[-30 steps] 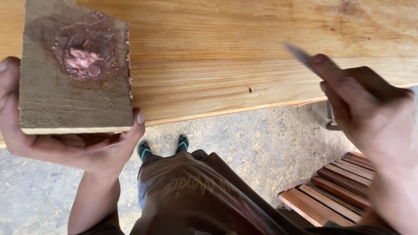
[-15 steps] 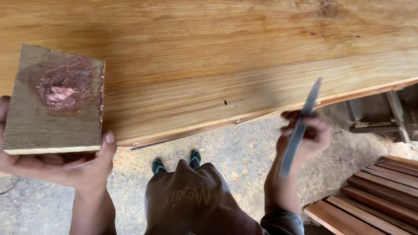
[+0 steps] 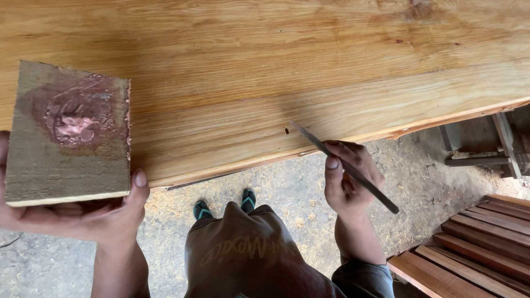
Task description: The person sharpens a chisel on a sanding block, then uses it to scrape a pink filler from a small wooden block and apply it into small holes on a wooden cabinet surface. The person repeatedly scrapes and fills the holes along the cabinet edge.
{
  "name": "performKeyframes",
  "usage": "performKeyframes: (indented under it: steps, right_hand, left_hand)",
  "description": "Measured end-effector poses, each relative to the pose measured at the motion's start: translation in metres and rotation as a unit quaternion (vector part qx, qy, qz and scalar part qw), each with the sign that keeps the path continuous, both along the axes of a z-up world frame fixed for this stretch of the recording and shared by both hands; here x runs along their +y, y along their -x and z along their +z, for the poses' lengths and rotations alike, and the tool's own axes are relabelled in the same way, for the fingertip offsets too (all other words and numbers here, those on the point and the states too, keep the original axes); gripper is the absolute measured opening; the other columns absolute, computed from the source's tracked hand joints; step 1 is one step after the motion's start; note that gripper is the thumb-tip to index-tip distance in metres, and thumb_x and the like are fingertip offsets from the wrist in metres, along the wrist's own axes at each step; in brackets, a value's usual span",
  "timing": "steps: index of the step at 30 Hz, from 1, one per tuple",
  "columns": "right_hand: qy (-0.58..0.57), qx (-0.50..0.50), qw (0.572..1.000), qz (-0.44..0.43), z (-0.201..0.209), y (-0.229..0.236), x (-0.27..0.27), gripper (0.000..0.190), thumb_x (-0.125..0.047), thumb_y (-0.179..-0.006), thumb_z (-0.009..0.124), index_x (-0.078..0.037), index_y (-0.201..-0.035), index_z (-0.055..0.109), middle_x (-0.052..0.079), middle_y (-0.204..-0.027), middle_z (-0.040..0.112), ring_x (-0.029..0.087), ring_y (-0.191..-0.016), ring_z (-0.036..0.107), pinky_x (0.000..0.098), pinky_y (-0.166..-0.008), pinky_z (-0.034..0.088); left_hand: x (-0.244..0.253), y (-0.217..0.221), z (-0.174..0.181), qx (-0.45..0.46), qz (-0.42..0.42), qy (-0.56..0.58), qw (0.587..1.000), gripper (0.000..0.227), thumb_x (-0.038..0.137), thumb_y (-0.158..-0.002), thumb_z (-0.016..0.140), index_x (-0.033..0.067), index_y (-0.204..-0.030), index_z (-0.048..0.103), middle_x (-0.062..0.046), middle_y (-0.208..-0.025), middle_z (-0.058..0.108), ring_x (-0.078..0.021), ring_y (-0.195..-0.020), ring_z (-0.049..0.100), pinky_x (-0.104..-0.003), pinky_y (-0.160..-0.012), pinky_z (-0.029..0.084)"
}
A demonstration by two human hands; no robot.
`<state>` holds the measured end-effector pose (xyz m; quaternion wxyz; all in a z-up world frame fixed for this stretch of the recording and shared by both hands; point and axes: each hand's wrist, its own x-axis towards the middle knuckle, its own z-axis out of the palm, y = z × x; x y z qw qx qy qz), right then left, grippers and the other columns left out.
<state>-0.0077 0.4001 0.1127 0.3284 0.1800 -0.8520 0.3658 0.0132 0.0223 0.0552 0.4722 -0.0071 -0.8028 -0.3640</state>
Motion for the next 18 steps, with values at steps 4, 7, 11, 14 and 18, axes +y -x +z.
performKeyframes:
  steps: [4,7,11,14,18]
  right_hand:
    - [0.104,-0.049,0.993,0.036,-0.014,0.005,0.012,0.018,-0.017,-0.108,0.066,-0.002,-0.116,0.071,0.004,-0.086,0.070,0.004,-0.054,0.046,0.0214,-0.044,0.029]
    - [0.213,-0.026,0.970,0.113,-0.032,0.015,0.022,0.014,-0.014,-0.111,0.066,-0.004,-0.119,0.072,0.007,-0.092,0.072,0.008,-0.055,0.051,0.0261,-0.043,0.036]
    - [0.224,-0.077,0.967,0.098,-0.051,0.015,0.032,0.016,-0.013,-0.105,0.061,-0.004,-0.111,0.073,0.013,-0.093,0.078,0.001,-0.048,0.045,0.0205,-0.041,0.028]
    - [0.243,-0.061,0.962,0.110,-0.051,0.010,0.034,0.015,-0.012,-0.104,0.066,-0.003,-0.108,0.077,0.005,-0.078,0.073,-0.001,-0.046,0.047,0.0157,-0.043,0.030]
    - [0.273,-0.051,0.956,0.089,-0.042,0.004,0.025,0.021,-0.015,-0.109,0.067,0.002,-0.120,0.069,0.015,-0.099,0.073,0.016,-0.081,0.072,0.0270,-0.068,0.057]
  left_hand:
    - [0.001,-0.005,-0.004,-0.013,-0.004,-0.023,1.000,0.108,0.030,-0.085,0.090,0.0178,-0.159,0.012,-0.008,-0.154,0.027,-0.0264,-0.146,0.038,-0.045,-0.124,0.041]
    - [0.000,-0.008,-0.006,-0.021,0.013,-0.010,1.000,0.110,0.031,-0.085,0.089,0.0175,-0.161,0.010,-0.009,-0.154,0.027,-0.0280,-0.148,0.036,-0.046,-0.123,0.041]
    - [-0.004,-0.006,-0.013,-0.011,0.029,0.010,0.999,0.115,0.034,-0.086,0.089,0.0173,-0.164,0.005,-0.012,-0.154,0.026,-0.0314,-0.150,0.034,-0.050,-0.123,0.044]
    - [-0.006,-0.002,-0.018,0.013,-0.024,-0.030,0.999,0.112,0.039,-0.094,0.085,0.0166,-0.160,-0.003,-0.015,-0.161,0.020,-0.0334,-0.152,0.031,-0.050,-0.125,0.040]
    - [-0.005,-0.001,-0.015,0.014,-0.026,-0.017,0.999,0.110,0.041,-0.097,0.083,0.0173,-0.160,-0.003,-0.014,-0.163,0.018,-0.0312,-0.153,0.030,-0.048,-0.124,0.037]
